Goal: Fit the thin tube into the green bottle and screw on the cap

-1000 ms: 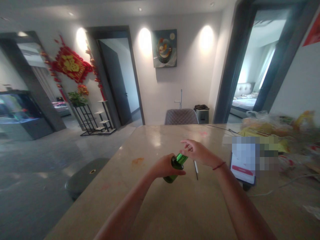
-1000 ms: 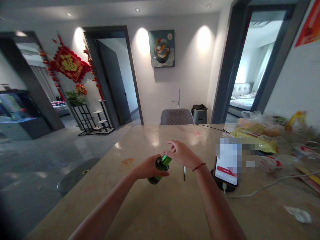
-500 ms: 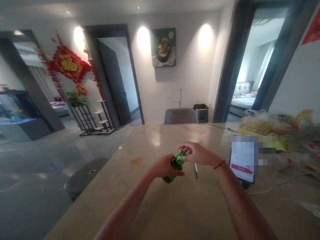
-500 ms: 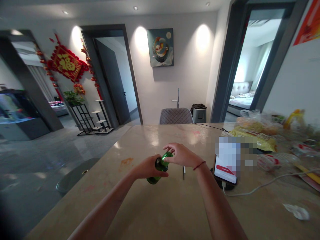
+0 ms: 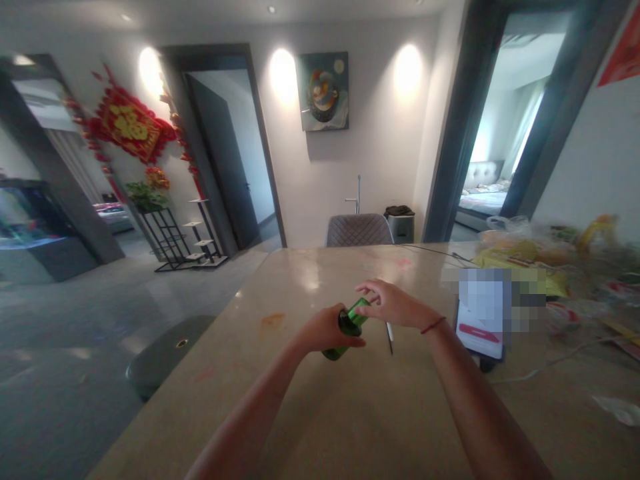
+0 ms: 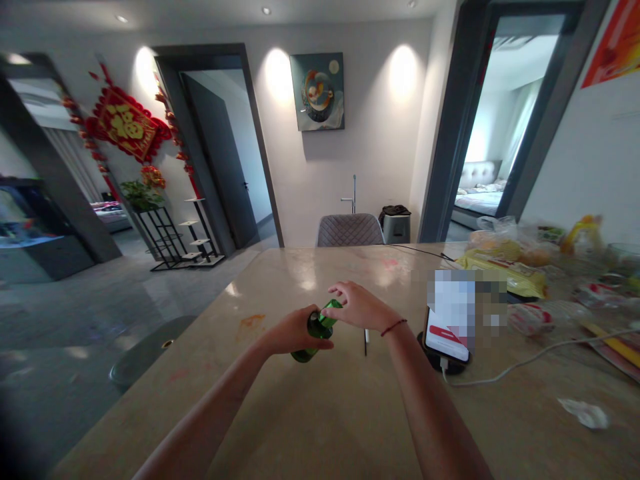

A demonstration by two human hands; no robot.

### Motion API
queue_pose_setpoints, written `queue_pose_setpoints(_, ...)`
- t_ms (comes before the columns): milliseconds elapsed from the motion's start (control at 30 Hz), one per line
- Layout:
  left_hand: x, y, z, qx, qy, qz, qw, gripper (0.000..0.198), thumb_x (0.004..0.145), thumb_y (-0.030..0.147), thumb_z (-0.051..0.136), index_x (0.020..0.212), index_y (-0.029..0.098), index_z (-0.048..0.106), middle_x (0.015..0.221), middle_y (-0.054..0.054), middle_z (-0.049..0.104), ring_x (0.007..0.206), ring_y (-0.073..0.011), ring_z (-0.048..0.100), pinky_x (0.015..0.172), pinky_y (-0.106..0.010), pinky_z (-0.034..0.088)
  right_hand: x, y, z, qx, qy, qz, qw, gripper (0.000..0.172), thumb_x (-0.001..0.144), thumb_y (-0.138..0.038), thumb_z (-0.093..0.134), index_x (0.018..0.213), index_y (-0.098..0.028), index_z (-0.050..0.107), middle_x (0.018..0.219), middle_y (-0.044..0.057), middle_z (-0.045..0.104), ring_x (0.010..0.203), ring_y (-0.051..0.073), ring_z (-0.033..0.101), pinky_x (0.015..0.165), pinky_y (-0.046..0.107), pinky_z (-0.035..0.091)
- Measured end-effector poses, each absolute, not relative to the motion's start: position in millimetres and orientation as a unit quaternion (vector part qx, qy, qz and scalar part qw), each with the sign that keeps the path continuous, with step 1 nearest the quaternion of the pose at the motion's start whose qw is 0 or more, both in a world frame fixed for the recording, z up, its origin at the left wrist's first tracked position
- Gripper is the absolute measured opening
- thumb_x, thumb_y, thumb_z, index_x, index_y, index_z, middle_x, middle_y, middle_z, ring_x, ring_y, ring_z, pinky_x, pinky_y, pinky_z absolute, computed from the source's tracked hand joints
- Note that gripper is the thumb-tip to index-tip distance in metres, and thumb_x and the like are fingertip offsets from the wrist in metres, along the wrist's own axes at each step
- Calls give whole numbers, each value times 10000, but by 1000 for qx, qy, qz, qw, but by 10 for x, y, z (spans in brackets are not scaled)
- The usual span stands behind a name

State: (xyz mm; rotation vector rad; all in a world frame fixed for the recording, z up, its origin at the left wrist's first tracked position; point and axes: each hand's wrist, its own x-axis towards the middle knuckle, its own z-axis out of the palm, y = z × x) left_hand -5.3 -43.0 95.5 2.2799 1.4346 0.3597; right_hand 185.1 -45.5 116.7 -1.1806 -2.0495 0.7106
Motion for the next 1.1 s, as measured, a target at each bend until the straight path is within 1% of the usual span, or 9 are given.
queue_pose_setpoints(100, -42, -442, 972, 825, 505, 126, 221, 593, 461, 604, 662, 869, 190, 548, 798, -11, 615, 730, -175, 554, 583, -233, 359, 1853, -446, 1167, -425, -807, 280, 301, 372, 656, -262, 655, 1003, -145, 594, 824, 55, 644, 740, 152, 597, 655, 262, 475)
queue_pose_setpoints(233, -36, -454, 1002, 825, 488, 132, 253, 590, 474, 590, 665, 887, 183, 555, 819, -11, 621, 736, -170, 555, 604, -234, 380, 1892, -484, 1227, -364, -830, 290, 307, 391, 631, -150, 643, 1019, -161, 589, 952, 57, 642, 775, 140, 596, 717, 272, 481)
queue_pose_setpoints(333, -48, -450, 1017, 825, 479, 148, 261, 594, 485, 583, 665, 910, 182, 557, 842, -14, 624, 750, -171, 555, 632, -241, 395, 1977, -494, 1279, -353, -818, 308, 335, 360, 641, -178, 648, 997, -167, 596, 970, 61, 639, 816, 153, 600, 763, 303, 481)
queue_pose_setpoints(533, -77, -431, 1011, 815, 489, 167, 263, 638, 470, 608, 663, 926, 176, 555, 873, -36, 621, 777, -178, 549, 682, -262, 411, 2152, -197, 1132, -409, -631, 370, 546, 366, 670, -403, 622, 924, -146, 563, 919, 78, 638, 815, 168, 613, 688, 294, 505)
queue_pose_setpoints(667, -83, -427, 1002, 814, 490, 166, 265, 651, 465, 616, 663, 931, 176, 551, 883, -44, 618, 790, -187, 551, 697, -274, 415, 2199, 142, 716, -502, -488, 364, 615, 405, 713, -472, 528, 920, -126, 558, 869, 94, 637, 713, 160, 616, 607, 274, 500)
queue_pose_setpoints(767, -84, -427, 998, 815, 490, 164, 262, 649, 469, 614, 664, 935, 180, 543, 883, -43, 618, 795, -189, 555, 705, -274, 417, 2271, 305, 328, -602, -440, 297, 596, 380, 674, -407, 564, 918, -116, 544, 793, 101, 630, 689, 186, 604, 610, 304, 494)
queue_pose_setpoints(867, -82, -425, 990, 816, 490, 163, 258, 653, 467, 617, 664, 939, 183, 540, 894, -43, 616, 801, -190, 556, 706, -274, 418, 2365, 349, 12, -686, -460, 161, 541, 352, 614, -324, 597, 892, -112, 554, 781, 119, 609, 795, 248, 572, 695, 356, 471)
queue_pose_setpoints(967, -82, -420, 977, 818, 491, 162, 253, 646, 469, 616, 663, 932, 182, 539, 881, -37, 616, 791, -187, 556, 694, -271, 418, 2420, 337, -182, -718, -474, 71, 505, 328, 607, -283, 585, 885, -111, 548, 830, 137, 580, 883, 267, 522, 756, 359, 441)
queue_pose_setpoints(1100, -84, -412, 967, 820, 484, 168, 256, 627, 474, 607, 662, 917, 181, 542, 862, -28, 616, 784, -181, 554, 682, -262, 413, 2430, 336, -301, -732, -457, 25, 504, 364, 614, -242, 565, 948, -108, 507, 953, 158, 536, 885, 245, 505, 735, 321, 435)
